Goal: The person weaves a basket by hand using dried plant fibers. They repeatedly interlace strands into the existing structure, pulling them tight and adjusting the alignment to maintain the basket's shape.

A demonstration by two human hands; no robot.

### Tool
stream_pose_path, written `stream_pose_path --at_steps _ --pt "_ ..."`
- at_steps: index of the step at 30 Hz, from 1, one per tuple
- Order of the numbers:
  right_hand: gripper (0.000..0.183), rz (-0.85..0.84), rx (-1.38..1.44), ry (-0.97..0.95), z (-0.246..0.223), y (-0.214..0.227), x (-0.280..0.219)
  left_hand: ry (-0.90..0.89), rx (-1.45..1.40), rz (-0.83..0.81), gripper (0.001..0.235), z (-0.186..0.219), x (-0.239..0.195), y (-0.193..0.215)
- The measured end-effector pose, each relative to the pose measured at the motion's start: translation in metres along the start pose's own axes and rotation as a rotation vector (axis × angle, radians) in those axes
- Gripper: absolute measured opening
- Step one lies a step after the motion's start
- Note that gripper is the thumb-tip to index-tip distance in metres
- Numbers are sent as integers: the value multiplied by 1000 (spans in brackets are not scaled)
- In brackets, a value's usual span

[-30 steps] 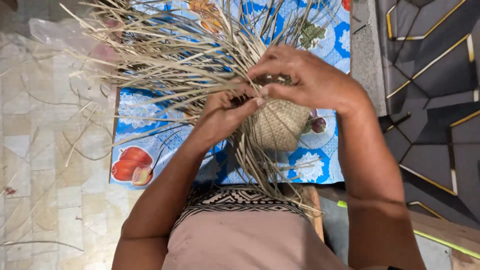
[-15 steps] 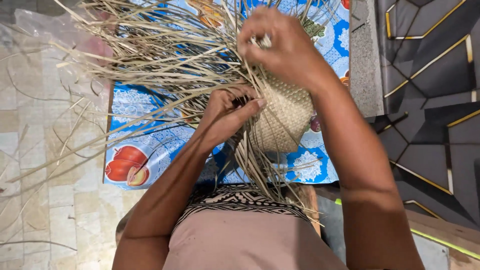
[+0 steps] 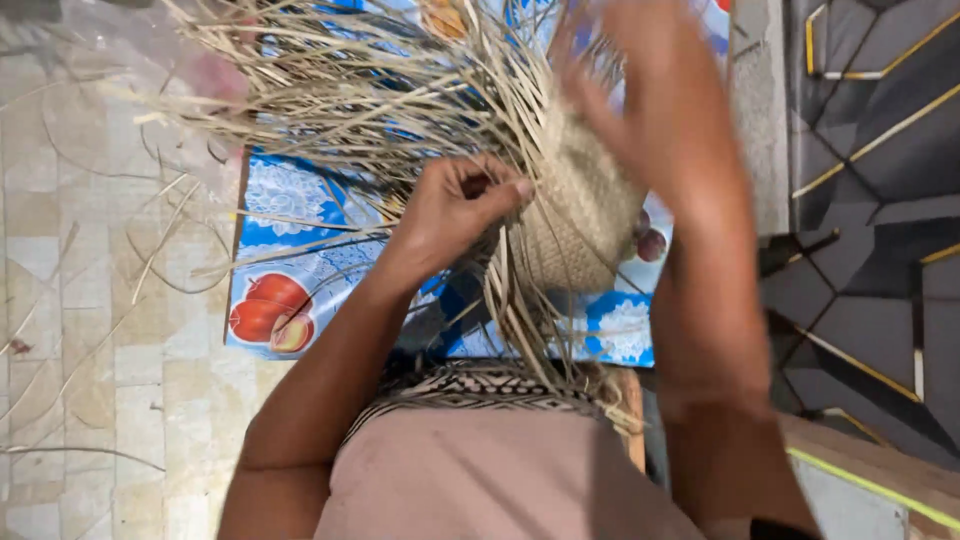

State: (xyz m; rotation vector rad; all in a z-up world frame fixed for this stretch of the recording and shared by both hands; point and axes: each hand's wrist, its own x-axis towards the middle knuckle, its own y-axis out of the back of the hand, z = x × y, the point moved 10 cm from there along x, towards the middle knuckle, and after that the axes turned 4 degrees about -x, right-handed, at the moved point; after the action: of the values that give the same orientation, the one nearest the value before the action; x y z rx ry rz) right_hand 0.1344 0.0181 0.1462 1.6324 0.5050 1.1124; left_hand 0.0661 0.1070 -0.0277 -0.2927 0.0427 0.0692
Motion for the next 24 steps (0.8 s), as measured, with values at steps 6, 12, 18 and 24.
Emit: stream_pose_path --at_steps 6,12,18,24 --pt "14 -229 272 61 -44 -14 -37 -105 136 0 12 32 -18 4" --pt "20 -299 314 181 -60 -21 -39 -246 122 216 6 26 -38 -2" --pt "10 -315 350 128 -58 -30 -44 -379 253 247 7 40 -49 -7" --pt "9 -238 325 104 -42 -48 -10 -299 178 227 11 5 -24 -4"
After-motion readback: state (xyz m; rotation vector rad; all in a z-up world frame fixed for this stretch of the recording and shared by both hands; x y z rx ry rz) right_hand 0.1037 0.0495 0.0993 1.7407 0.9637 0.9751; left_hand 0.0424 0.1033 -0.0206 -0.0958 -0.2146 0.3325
